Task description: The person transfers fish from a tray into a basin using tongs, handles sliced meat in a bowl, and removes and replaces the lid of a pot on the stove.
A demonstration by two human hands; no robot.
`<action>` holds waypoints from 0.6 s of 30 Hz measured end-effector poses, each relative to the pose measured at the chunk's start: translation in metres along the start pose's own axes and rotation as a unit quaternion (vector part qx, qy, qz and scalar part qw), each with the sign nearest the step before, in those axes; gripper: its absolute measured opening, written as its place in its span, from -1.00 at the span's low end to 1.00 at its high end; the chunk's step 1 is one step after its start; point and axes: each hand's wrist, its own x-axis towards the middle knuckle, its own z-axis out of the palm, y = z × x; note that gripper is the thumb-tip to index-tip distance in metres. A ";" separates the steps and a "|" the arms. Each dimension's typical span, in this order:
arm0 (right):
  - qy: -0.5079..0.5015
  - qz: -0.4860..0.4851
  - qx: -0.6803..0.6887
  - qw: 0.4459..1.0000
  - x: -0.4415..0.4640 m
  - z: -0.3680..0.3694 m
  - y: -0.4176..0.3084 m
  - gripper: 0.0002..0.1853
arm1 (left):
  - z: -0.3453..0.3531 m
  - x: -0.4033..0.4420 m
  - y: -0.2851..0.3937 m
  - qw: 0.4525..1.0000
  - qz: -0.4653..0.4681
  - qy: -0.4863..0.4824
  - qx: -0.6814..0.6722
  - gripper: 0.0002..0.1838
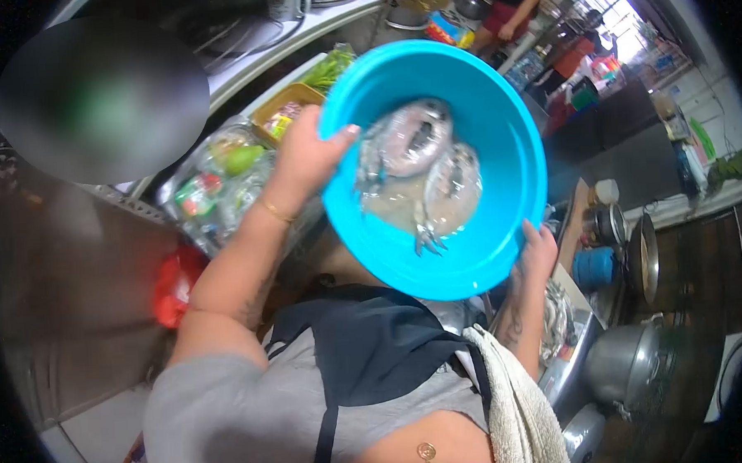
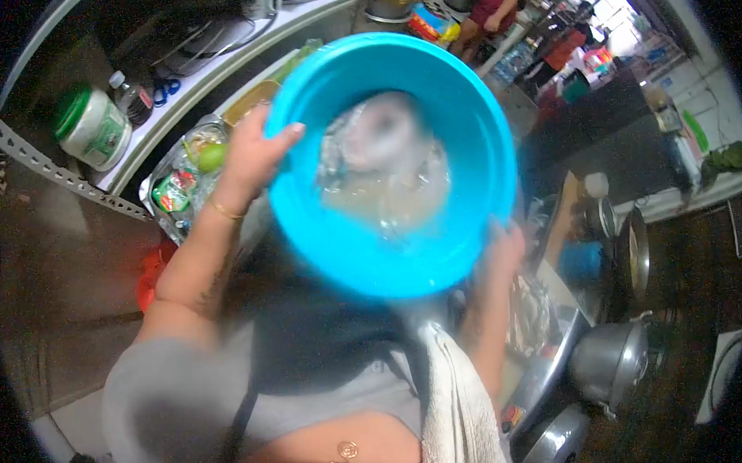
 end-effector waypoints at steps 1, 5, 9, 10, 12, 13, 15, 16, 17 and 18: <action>-0.023 -0.001 -0.046 0.999 0.000 0.039 -0.024 -0.72 | -0.028 0.003 0.004 0.998 -0.056 0.006 -0.011 -0.63; -0.137 0.044 0.045 0.989 0.025 0.157 -0.031 -0.80 | -0.110 0.018 -0.006 0.989 -0.094 0.089 0.074 -0.65; -0.187 0.083 0.058 0.977 0.032 0.241 -0.030 -0.76 | -0.161 0.038 -0.049 0.984 -0.095 0.112 0.102 -0.63; -0.192 0.065 0.060 0.977 0.035 0.250 -0.031 -0.76 | -0.165 0.043 -0.063 0.982 -0.103 0.118 0.108 -0.62; -0.195 0.027 0.060 0.979 0.037 0.273 -0.030 -0.76 | -0.174 0.050 -0.102 0.980 -0.102 0.134 0.104 -0.58; -0.194 0.028 0.064 0.979 0.034 0.287 -0.035 -0.77 | -0.180 0.058 -0.112 0.980 -0.101 0.136 0.100 -0.56; -0.183 0.033 0.071 0.980 0.032 0.303 -0.047 -0.78 | -0.192 0.075 -0.120 0.979 -0.127 0.107 0.116 -0.53; -0.173 0.048 0.067 0.981 0.030 0.306 -0.052 -0.77 | -0.193 0.082 -0.121 0.979 -0.139 0.089 0.124 -0.52; -0.162 0.063 0.064 0.983 0.027 0.306 -0.055 -0.77 | -0.199 0.094 -0.140 0.976 -0.148 0.084 0.137 -0.47; -0.172 0.069 0.131 0.974 0.016 0.305 -0.061 -0.75 | -0.203 0.100 -0.136 0.958 -0.155 0.078 0.230 -0.47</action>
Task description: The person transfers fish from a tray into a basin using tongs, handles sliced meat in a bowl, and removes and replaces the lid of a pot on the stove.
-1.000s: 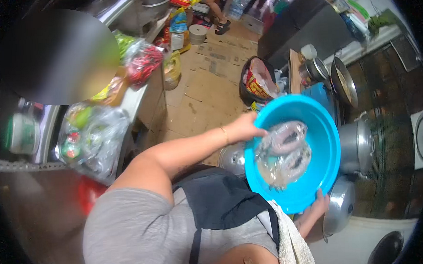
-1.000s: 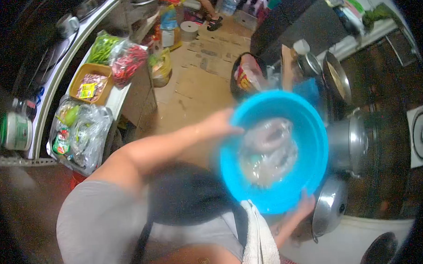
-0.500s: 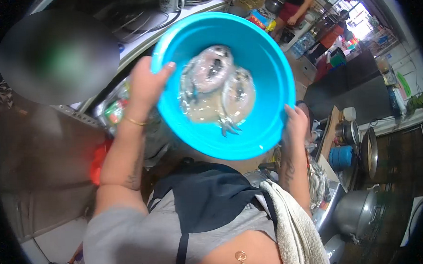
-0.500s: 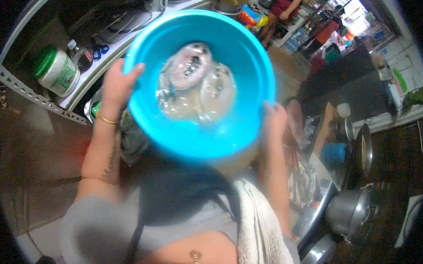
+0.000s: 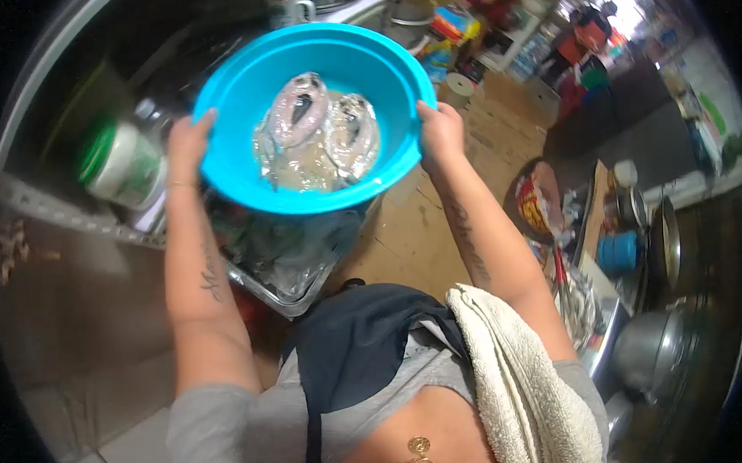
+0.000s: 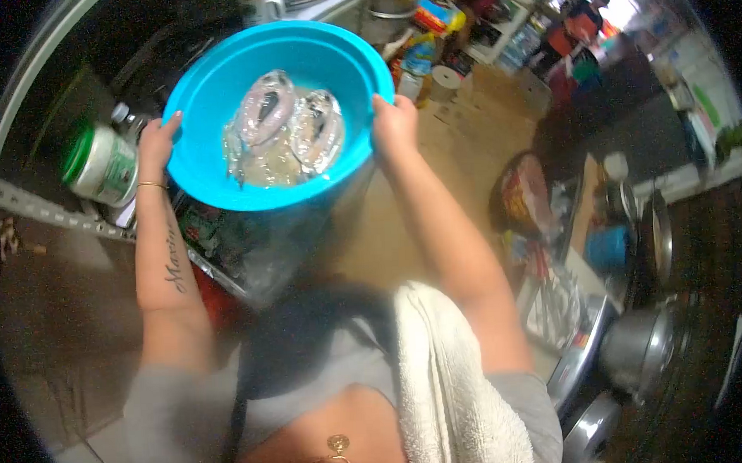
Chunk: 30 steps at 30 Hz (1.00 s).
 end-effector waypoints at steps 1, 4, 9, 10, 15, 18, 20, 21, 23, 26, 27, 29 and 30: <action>0.006 -0.017 -0.002 1.000 -0.001 0.000 0.005 -0.69 | -0.004 0.004 0.009 0.995 0.004 0.009 0.095 -0.46; -0.040 0.002 0.094 0.995 -0.018 -0.017 0.016 -0.65 | 0.000 -0.007 0.030 0.951 0.138 0.190 0.202 -0.50; -0.102 -0.016 -0.222 0.970 -0.095 -0.142 0.135 -0.78 | 0.015 -0.124 0.155 0.960 0.264 0.085 -0.046 -0.63; -0.102 0.041 -0.287 0.952 -0.126 -0.171 0.161 -0.77 | 0.032 -0.148 0.166 0.946 0.288 -0.005 -0.151 -0.64; -0.069 0.284 -0.492 0.820 -0.296 -0.308 0.291 -0.69 | 0.140 -0.247 0.217 0.819 0.430 -0.350 -0.149 -0.59; 0.009 0.411 -0.478 0.776 -0.390 -0.363 0.318 -0.67 | 0.198 -0.306 0.236 0.736 0.491 -0.465 -0.031 -0.56; 0.069 0.476 -0.448 0.753 -0.448 -0.390 0.326 -0.65 | 0.221 -0.346 0.260 0.657 0.506 -0.559 0.016 -0.54; 0.097 0.503 -0.429 0.744 -0.474 -0.398 0.329 -0.65 | 0.237 -0.360 0.262 0.633 0.465 -0.618 0.025 -0.53; 0.149 0.542 -0.389 0.730 -0.516 -0.409 0.331 -0.63 | 0.267 -0.393 0.271 0.571 0.451 -0.683 0.069 -0.51; 0.203 0.578 -0.337 0.715 -0.562 -0.415 0.336 -0.61 | 0.293 -0.441 0.296 0.471 0.563 -0.670 0.107 -0.48; 0.214 0.584 -0.321 0.714 -0.573 -0.413 0.338 -0.60 | 0.301 -0.455 0.302 0.439 0.603 -0.657 0.110 -0.48; 0.239 0.594 -0.290 0.711 -0.590 -0.409 0.342 -0.59 | 0.315 -0.485 0.318 0.400 0.615 -0.665 0.137 -0.49; 0.252 0.597 -0.274 0.711 -0.596 -0.405 0.343 -0.58 | 0.321 -0.499 0.325 0.377 0.623 -0.669 0.150 -0.49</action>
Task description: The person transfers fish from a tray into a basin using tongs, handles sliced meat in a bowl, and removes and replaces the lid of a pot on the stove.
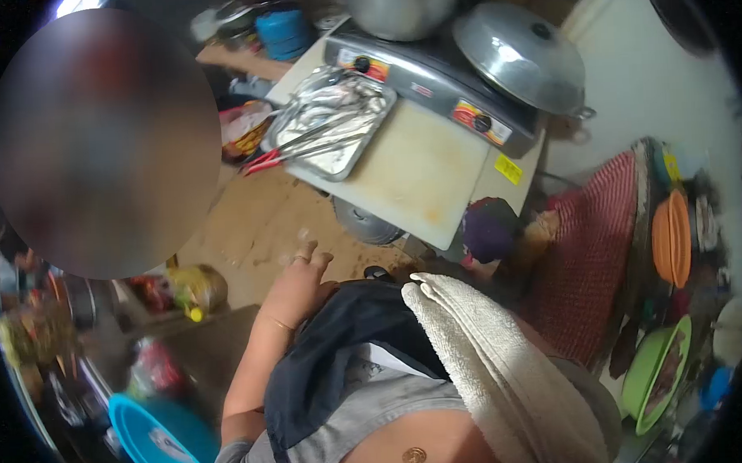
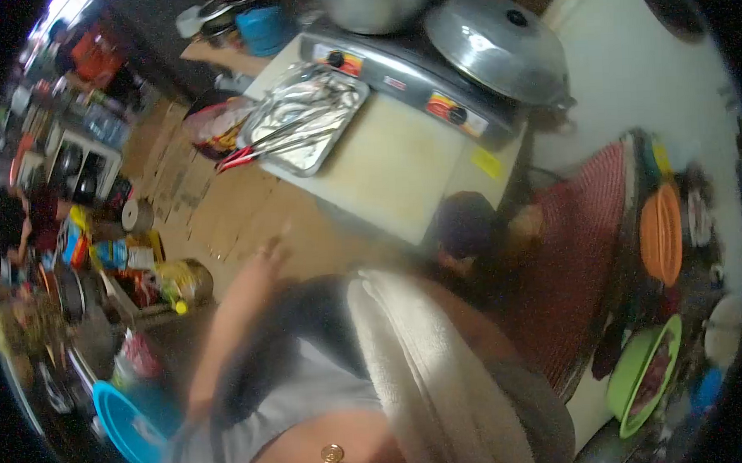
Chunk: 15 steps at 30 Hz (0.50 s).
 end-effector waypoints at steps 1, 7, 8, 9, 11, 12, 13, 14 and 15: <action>0.000 0.006 0.019 1.000 -0.003 0.002 0.004 -0.57 | 0.000 0.012 0.004 1.000 0.021 -0.006 0.011 -0.50; 0.011 0.061 0.113 0.992 -0.019 0.028 0.024 -0.53 | 0.002 0.057 0.020 0.994 0.086 -0.064 0.002 -0.59; 0.013 0.072 0.129 0.989 -0.023 0.032 0.028 -0.52 | 0.017 0.072 -0.004 0.989 0.133 -0.060 0.022 -0.60; 0.018 0.086 0.144 0.986 -0.029 0.040 0.029 -0.51 | 0.022 0.083 -0.012 0.984 0.154 -0.085 0.015 -0.61; 0.035 0.113 0.185 0.976 -0.044 0.054 0.025 -0.50 | 0.021 0.096 -0.020 0.971 0.203 -0.123 0.019 -0.62; 0.046 0.126 0.203 0.970 -0.052 0.062 0.020 -0.49 | 0.019 0.102 -0.023 0.963 0.232 -0.133 0.023 -0.62; 0.057 0.133 0.217 0.965 -0.059 0.066 0.013 -0.48 | 0.017 0.109 -0.023 0.956 0.256 -0.139 0.023 -0.62; 0.070 0.141 0.229 0.961 -0.067 0.073 0.004 -0.47 | 0.014 0.114 -0.020 0.951 0.269 -0.149 0.031 -0.62; 0.089 0.143 0.240 0.956 -0.077 0.080 -0.006 -0.46 | 0.012 0.116 -0.016 0.946 0.280 -0.159 0.036 -0.61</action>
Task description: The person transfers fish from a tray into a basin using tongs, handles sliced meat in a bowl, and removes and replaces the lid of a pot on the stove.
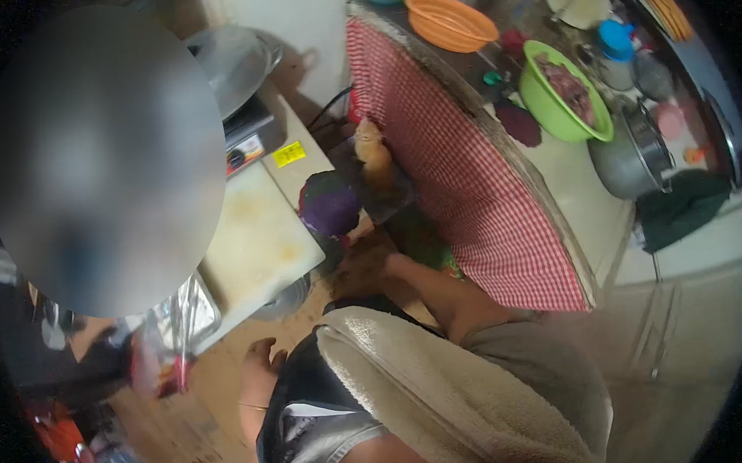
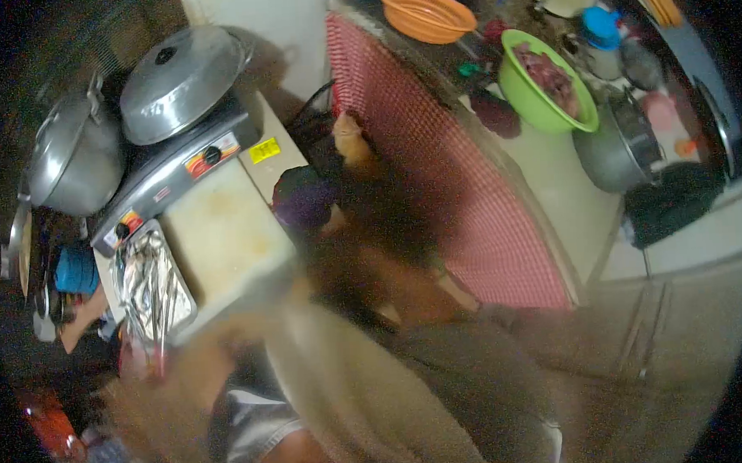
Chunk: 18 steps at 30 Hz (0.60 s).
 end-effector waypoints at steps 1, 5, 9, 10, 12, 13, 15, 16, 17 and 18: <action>0.016 0.000 0.011 1.000 -0.016 0.010 -0.001 -0.46 | -0.002 -0.002 0.007 1.000 0.011 -0.010 0.002 -0.61; 0.097 -0.002 0.055 0.994 -0.067 0.058 0.002 -0.43 | -0.005 0.013 0.016 0.982 0.016 -0.149 0.119 -0.57; 0.133 0.043 0.165 0.976 -0.077 0.089 0.047 -0.46 | 0.019 0.026 0.012 0.978 0.068 -0.173 0.097 -0.54; 0.118 0.051 0.214 0.968 -0.072 0.088 0.072 -0.47 | 0.023 0.030 0.013 0.979 0.083 -0.168 0.083 -0.54; 0.204 0.070 0.292 0.932 -0.102 0.049 0.095 -0.56 | 0.030 0.040 0.020 0.977 0.106 -0.161 0.092 -0.54; 0.319 0.083 0.294 0.897 -0.116 0.032 0.102 -0.63 | 0.030 0.044 0.025 0.976 0.113 -0.159 0.098 -0.54; 0.415 0.100 0.255 0.867 -0.151 -0.034 0.117 -0.65 | 0.028 0.056 0.038 0.973 0.131 -0.156 0.111 -0.53; 0.485 0.159 0.402 0.760 -0.163 -0.053 0.116 -0.70 | 0.029 0.063 0.045 0.971 0.141 -0.154 0.117 -0.53; 0.533 0.153 0.363 0.749 -0.180 -0.080 0.121 -0.73 | 0.031 0.070 0.053 0.971 0.129 -0.161 0.124 -0.53; 0.581 0.148 0.321 0.734 -0.190 -0.104 0.136 -0.76 | 0.035 0.078 0.063 0.970 0.118 -0.169 0.129 -0.53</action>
